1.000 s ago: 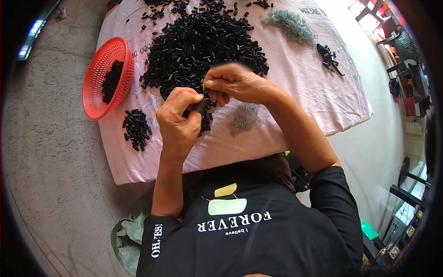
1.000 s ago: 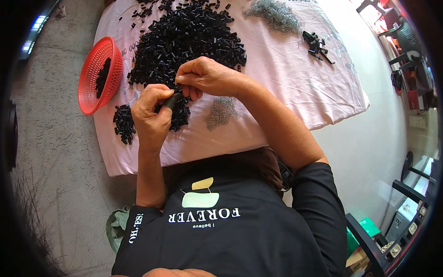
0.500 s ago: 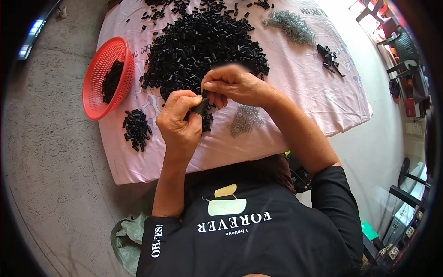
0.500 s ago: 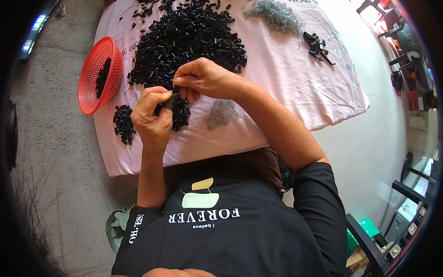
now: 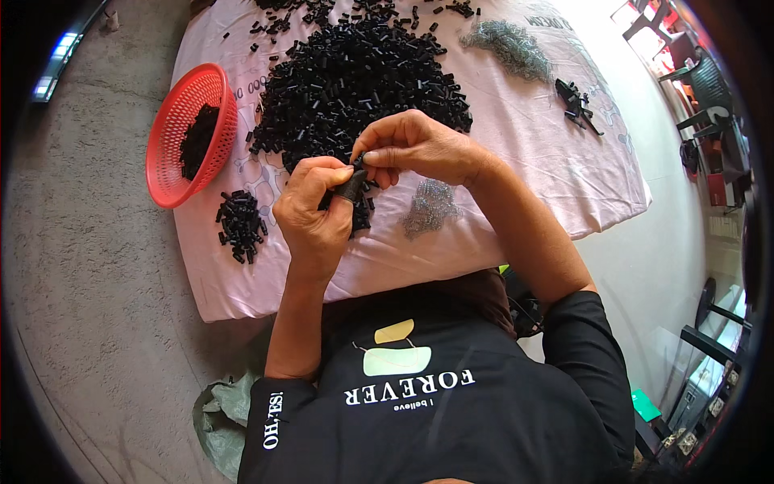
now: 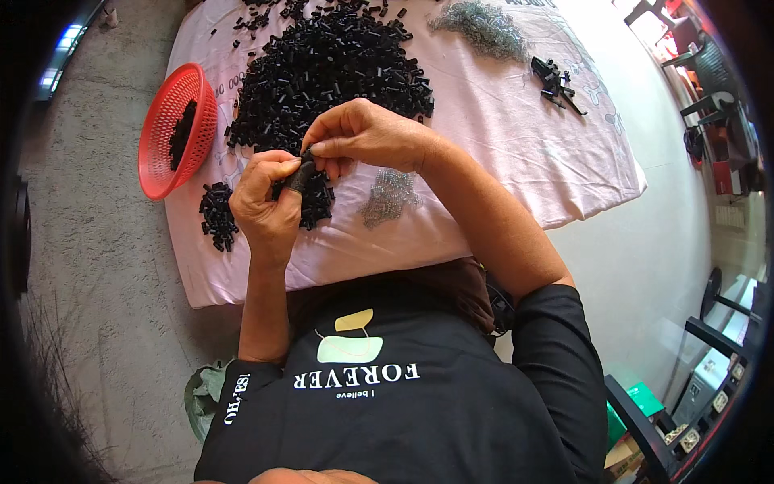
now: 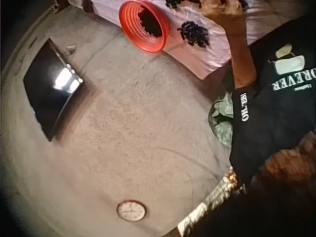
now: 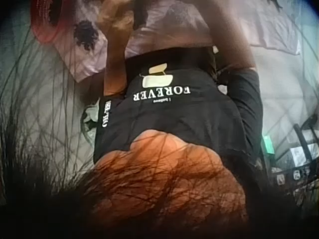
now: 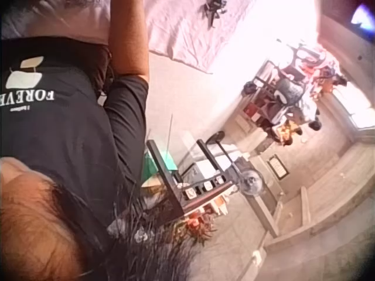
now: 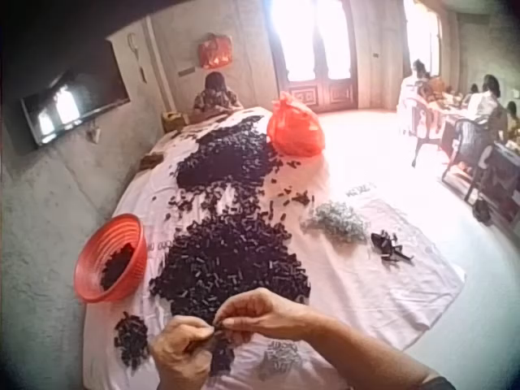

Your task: Manually assemble small plastic and metal components at a workbench.

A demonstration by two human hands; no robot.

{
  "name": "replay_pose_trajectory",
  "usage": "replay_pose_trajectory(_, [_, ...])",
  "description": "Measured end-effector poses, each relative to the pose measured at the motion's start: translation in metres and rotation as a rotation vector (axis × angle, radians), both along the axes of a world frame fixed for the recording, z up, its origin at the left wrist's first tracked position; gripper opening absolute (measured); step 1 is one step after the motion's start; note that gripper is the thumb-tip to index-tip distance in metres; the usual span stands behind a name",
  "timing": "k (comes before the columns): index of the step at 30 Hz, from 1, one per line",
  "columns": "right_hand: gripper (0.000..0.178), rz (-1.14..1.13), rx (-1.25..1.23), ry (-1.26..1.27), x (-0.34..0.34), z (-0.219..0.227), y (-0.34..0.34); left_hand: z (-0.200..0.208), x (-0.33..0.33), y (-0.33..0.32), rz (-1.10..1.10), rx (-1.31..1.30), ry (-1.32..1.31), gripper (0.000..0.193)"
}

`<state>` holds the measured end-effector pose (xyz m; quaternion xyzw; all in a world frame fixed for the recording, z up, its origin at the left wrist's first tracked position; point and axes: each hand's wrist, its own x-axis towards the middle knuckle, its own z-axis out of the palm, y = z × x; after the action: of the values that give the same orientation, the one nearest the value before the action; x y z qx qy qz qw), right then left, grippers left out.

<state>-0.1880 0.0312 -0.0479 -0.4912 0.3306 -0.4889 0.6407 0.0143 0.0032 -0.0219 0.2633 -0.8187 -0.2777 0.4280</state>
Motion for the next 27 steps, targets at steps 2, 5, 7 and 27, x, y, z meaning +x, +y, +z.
replay_pose_trajectory(2, [0.018, 0.009, 0.014, -0.002, -0.0010, -0.0017, -0.0005, -0.0011, -0.0003, 0.0008, -0.016, 0.043, 0.005, 0.023])
replay_pose_trajectory(5, [0.018, 0.017, 0.020, -0.010, -0.0013, -0.0016, -0.0021, -0.0012, 0.0003, 0.0037, -0.050, 0.156, 0.041, 0.023])
replay_pose_trajectory(7, [0.018, 0.017, 0.016, -0.004, -0.0014, -0.0016, -0.0017, -0.0019, 0.0010, 0.0038, -0.070, 0.229, 0.072, 0.024])
replay_pose_trajectory(27, [0.020, 0.065, -0.015, -0.013, -0.0033, -0.0002, -0.0005, 0.0025, 0.0019, 0.0043, -0.082, 0.112, 0.007, 0.027])
